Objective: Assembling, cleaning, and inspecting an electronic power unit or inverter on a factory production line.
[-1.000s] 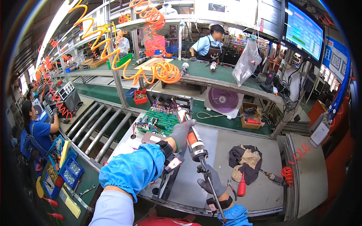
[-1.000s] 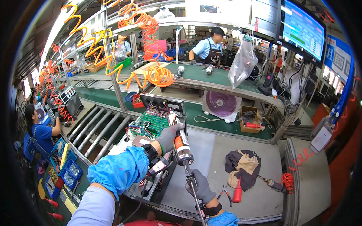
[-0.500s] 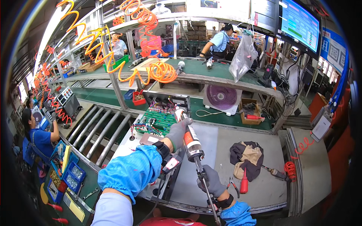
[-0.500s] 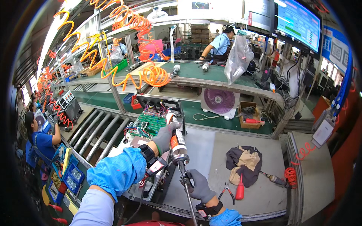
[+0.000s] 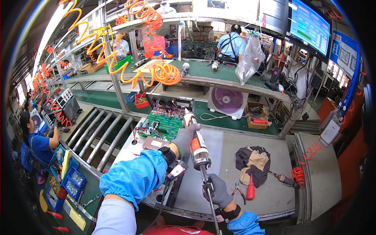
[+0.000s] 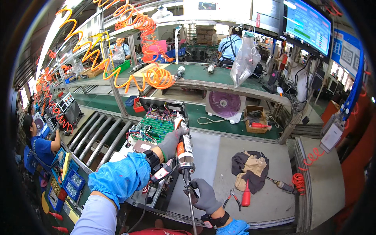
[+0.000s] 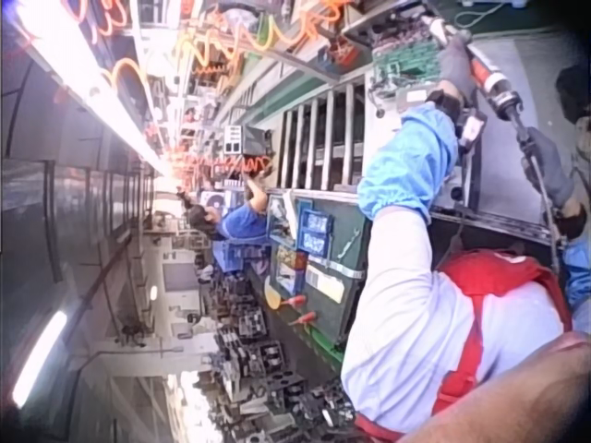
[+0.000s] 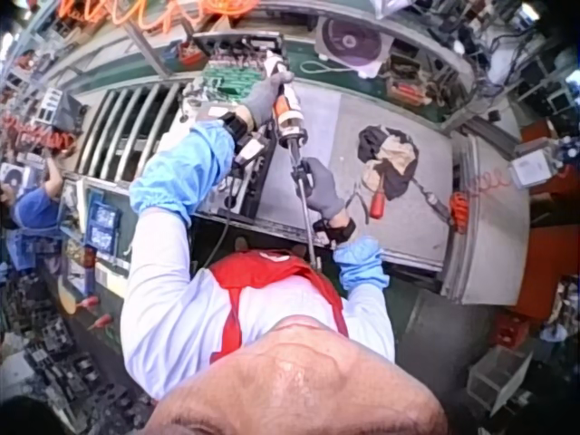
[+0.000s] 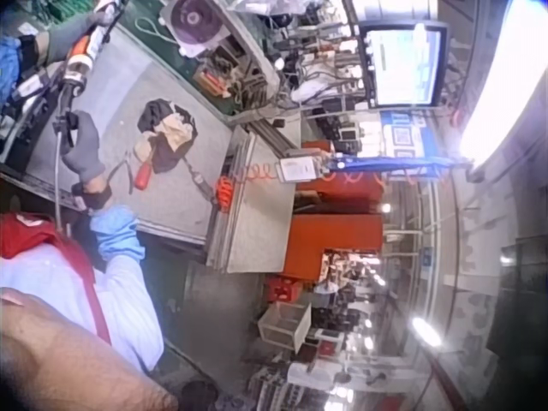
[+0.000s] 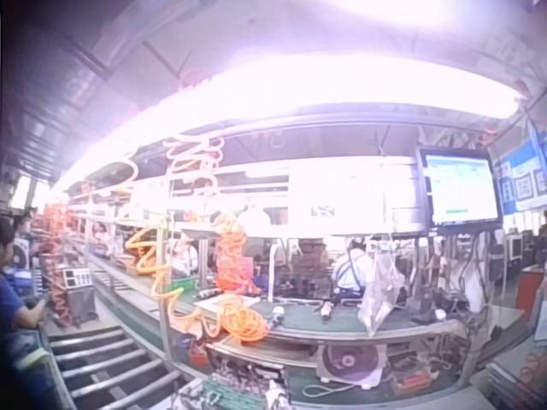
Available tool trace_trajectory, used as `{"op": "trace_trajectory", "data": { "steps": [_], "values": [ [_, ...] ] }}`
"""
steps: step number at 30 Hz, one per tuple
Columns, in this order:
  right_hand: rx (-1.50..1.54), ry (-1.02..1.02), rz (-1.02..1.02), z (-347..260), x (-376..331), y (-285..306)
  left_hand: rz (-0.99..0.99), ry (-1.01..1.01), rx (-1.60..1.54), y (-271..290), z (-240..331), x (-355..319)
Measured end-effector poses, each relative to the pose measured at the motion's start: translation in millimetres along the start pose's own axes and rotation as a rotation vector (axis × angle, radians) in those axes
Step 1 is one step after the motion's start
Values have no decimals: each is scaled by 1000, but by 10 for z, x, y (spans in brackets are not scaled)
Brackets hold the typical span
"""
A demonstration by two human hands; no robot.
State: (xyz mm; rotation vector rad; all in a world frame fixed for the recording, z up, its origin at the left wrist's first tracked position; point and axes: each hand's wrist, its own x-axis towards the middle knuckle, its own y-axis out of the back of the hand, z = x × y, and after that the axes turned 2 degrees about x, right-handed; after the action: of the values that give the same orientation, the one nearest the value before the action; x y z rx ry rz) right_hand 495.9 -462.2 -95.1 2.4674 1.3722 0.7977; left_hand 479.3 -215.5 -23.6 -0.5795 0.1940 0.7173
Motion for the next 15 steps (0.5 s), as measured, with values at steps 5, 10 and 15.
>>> {"op": "trace_trajectory", "data": {
  "steps": [5, 10, 15],
  "values": [
    [5, 26, 13, -8, -44, -8, -3, -24, 16, -57, -7, -35],
    [-12, 5, 19, -23, -92, -26, -15, 18, -8, -136, 16, -128],
    [-57, 82, 61, 6, -118, -45, -56, 30, -2, -158, 8, -158]
  ]
}}
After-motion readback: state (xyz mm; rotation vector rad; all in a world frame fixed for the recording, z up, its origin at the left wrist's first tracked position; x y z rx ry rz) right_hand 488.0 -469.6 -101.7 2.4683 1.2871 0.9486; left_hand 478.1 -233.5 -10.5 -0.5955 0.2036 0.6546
